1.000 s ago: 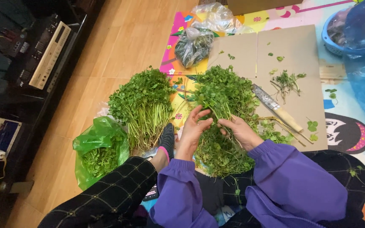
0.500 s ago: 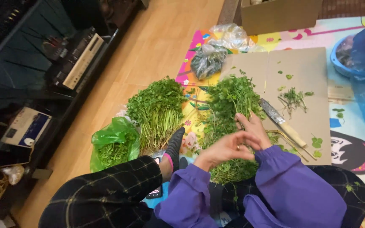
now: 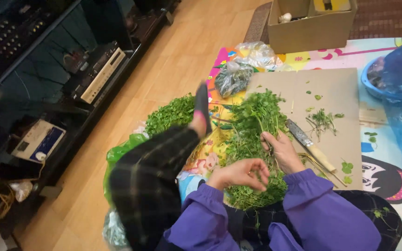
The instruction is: Sorting and cleaning bunches of green leafy vegetables by hand while sitting on the floor.
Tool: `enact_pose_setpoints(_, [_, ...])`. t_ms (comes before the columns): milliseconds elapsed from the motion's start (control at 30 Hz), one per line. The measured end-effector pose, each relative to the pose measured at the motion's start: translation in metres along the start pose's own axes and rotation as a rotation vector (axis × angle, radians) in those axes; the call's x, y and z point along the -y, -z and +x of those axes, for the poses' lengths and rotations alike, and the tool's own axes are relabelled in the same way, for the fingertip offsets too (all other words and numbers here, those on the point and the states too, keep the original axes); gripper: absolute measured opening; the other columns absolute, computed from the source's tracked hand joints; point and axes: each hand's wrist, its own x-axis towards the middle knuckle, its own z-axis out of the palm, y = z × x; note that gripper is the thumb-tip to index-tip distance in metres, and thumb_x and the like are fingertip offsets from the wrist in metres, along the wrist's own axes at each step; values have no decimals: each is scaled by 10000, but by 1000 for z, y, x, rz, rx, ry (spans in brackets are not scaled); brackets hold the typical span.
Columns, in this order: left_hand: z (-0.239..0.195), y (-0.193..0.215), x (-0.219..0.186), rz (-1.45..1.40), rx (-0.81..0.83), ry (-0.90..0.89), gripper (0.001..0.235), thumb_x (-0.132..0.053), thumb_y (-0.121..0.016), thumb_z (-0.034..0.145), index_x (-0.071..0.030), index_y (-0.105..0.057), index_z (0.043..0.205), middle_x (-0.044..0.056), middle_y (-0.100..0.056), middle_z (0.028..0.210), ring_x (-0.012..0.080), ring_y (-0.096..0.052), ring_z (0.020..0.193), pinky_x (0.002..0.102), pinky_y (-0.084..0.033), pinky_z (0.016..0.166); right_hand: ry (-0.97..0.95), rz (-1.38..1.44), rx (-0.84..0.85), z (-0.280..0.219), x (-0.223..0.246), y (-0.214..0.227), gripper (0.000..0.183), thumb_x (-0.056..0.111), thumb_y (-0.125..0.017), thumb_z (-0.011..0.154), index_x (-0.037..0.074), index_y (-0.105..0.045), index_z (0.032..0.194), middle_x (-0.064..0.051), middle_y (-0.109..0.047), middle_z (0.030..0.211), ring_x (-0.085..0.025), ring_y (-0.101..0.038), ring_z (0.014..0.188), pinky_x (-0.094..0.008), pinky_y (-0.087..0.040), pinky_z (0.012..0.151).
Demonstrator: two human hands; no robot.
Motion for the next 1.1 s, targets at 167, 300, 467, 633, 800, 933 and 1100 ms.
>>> enact_pose_setpoints(167, [14,3,67,624,86,130,417,-121,-855,677,-129,-625,1025,6,-744,862,242,-736,817,349,-540,715,0,-80,0,-11,1,6,150,166,-610,1039,42,-611,955,-54,-578,769,-139,-485,559,-284,-393,537])
enact_pose_setpoints(300, [50,3,110,987,21,133,294,-61,-698,671,-132,-674,956,92,-766,855,392,-743,891,500,-573,754,-48,-157,-37,-52,39,-10,271,230,-599,1047,57,-645,844,-12,-448,594,-112,-407,496,-251,-350,496])
enact_pose_setpoints(467, [46,1,87,1064,-227,226,488,-383,-765,709,-129,-609,1096,118,-734,1005,358,-726,916,506,-552,762,-178,-124,-84,-72,1,22,213,257,-640,1010,56,-633,942,-52,-516,648,-124,-444,530,-247,-346,482])
enact_pose_setpoints(633, [63,-8,116,395,-379,-113,835,-423,-713,663,28,-504,1334,230,-667,1169,358,-668,959,429,-552,816,-263,-38,-22,-86,-2,17,135,219,-645,999,101,-578,994,3,-545,771,-94,-507,667,-224,-364,570])
enact_pose_setpoints(800, [51,-15,79,-55,-315,35,708,-226,-493,817,-55,-426,1501,205,-671,1195,323,-656,826,401,-525,680,-281,75,88,-90,-14,68,220,438,-581,1154,222,-621,1157,80,-542,869,-15,-486,795,-146,-370,630])
enact_pose_setpoints(933, [66,-23,73,-457,-311,-162,798,-373,-436,843,-33,-353,1560,193,-513,1459,361,-495,1367,473,-424,1104,-295,64,124,-86,-21,45,207,412,-588,1143,214,-599,1204,81,-561,873,-11,-504,776,-141,-386,618])
enact_pose_setpoints(1100, [50,-22,51,-932,-294,-406,617,-469,-441,1010,-96,-355,1494,51,-506,1272,184,-497,1150,403,-377,1077,-270,127,212,-94,-14,3,283,333,-608,1110,192,-536,1344,79,-620,886,-1,-560,716,-126,-434,581])
